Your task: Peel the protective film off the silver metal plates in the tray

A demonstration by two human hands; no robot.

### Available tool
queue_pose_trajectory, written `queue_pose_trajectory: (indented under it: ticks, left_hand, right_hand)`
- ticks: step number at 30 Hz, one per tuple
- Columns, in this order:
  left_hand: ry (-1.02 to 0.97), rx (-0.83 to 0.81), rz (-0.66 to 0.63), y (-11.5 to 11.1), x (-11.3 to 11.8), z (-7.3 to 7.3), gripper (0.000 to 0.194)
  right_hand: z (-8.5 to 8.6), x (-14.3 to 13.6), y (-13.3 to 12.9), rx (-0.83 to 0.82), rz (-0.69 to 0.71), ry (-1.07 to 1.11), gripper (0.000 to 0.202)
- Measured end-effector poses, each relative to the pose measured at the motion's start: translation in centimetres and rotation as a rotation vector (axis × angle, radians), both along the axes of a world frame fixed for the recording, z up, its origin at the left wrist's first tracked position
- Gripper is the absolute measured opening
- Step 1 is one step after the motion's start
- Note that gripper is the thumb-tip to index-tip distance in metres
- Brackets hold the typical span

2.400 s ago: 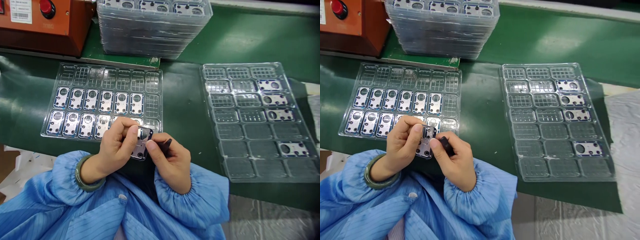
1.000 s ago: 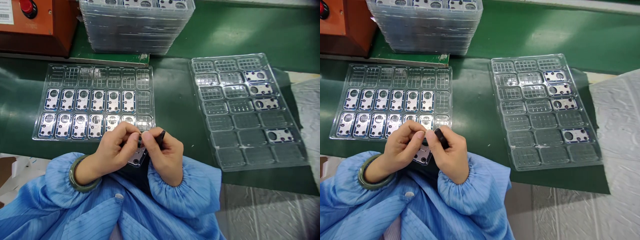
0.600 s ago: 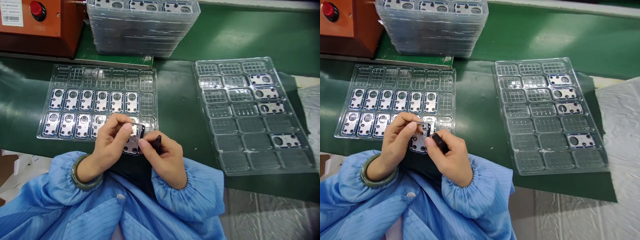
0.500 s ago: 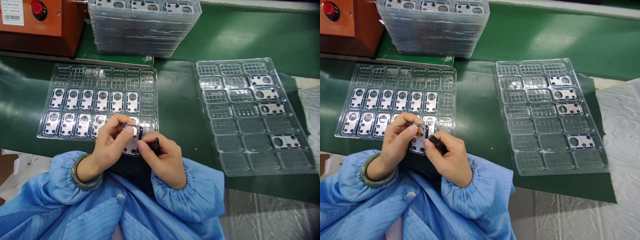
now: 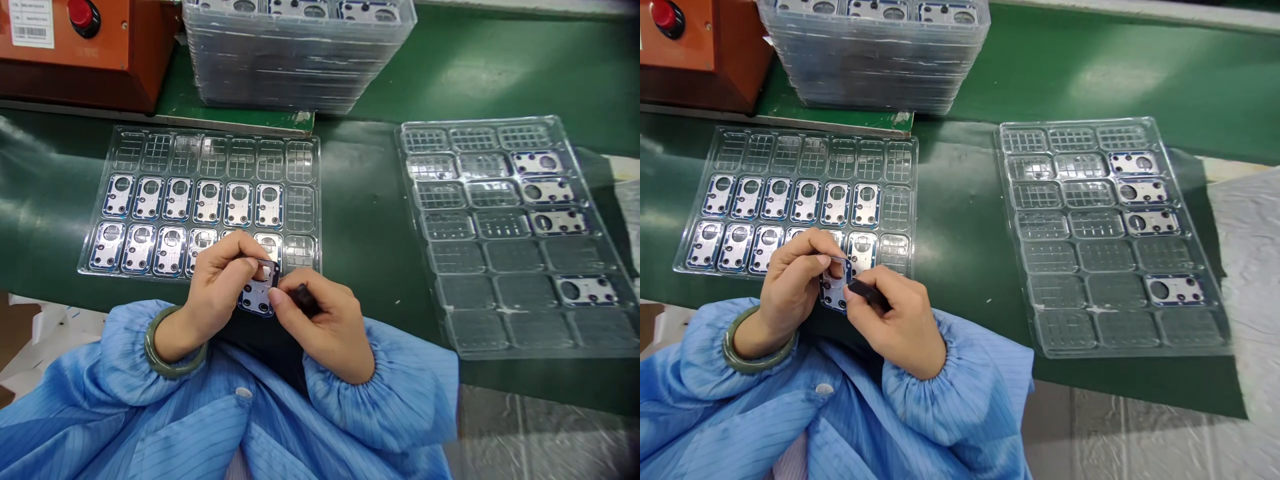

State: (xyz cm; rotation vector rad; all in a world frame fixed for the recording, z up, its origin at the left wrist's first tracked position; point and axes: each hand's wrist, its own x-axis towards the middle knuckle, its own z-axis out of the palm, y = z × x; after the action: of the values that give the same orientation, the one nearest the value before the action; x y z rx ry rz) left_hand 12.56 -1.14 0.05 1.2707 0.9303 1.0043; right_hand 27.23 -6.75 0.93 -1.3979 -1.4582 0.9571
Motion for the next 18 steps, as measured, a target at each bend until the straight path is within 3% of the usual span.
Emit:
queue_pose_trajectory:
  ticks: [8,14,18]
  left_hand:
    - [-0.103,-0.068,-0.040,-0.21,0.21,0.08,0.018]
    - [-0.045,-0.065,0.156,-0.06,0.56,-0.39,0.016]
    - [-0.020,-0.088,0.196,0.00,0.72,-0.41,0.018]
  right_hand:
    - [-0.29,0.17,-0.29,-0.054,-0.204,0.055,0.020]
    - [0.10,0.40,-0.06,-0.065,-0.117,0.063,0.021]
    - [0.16,0.36,-0.03,-0.066,-0.098,0.023,0.013]
